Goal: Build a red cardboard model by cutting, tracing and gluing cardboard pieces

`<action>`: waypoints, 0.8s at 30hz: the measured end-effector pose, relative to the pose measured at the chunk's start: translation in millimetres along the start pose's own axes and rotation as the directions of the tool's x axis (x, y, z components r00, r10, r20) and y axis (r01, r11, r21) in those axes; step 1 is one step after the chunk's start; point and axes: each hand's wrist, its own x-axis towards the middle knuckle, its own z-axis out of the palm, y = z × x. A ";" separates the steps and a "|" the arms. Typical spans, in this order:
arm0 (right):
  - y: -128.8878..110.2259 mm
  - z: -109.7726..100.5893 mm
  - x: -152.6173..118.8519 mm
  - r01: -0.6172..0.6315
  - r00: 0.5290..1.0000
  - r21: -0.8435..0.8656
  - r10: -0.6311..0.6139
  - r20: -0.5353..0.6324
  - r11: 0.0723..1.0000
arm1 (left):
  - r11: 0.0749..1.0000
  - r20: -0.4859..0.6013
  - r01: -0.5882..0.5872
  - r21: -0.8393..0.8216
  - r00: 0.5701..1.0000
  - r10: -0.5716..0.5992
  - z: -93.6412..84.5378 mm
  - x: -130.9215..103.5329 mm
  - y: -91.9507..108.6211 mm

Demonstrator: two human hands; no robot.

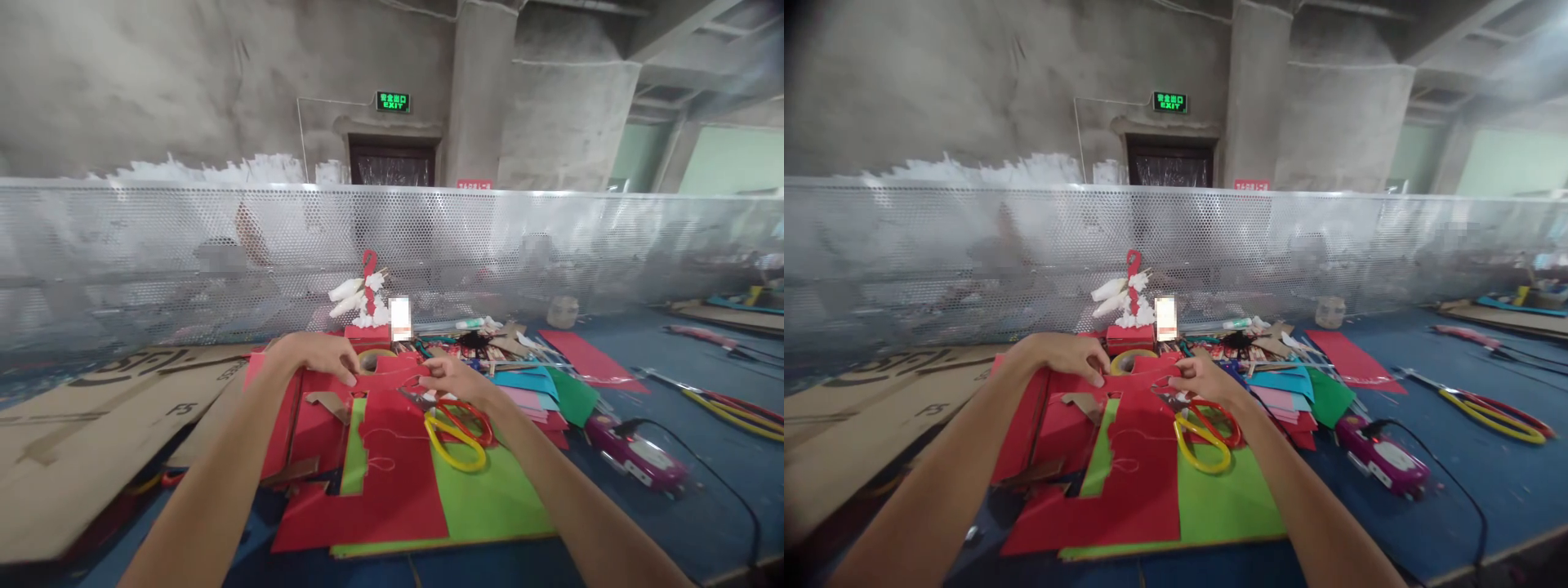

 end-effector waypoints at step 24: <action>2.2 16.5 0.6 0.052 0.997 -0.155 -0.061 -0.053 0.987 | 0.940 -0.043 0.296 0.168 0.955 -0.293 -3.3 -16.4 6.4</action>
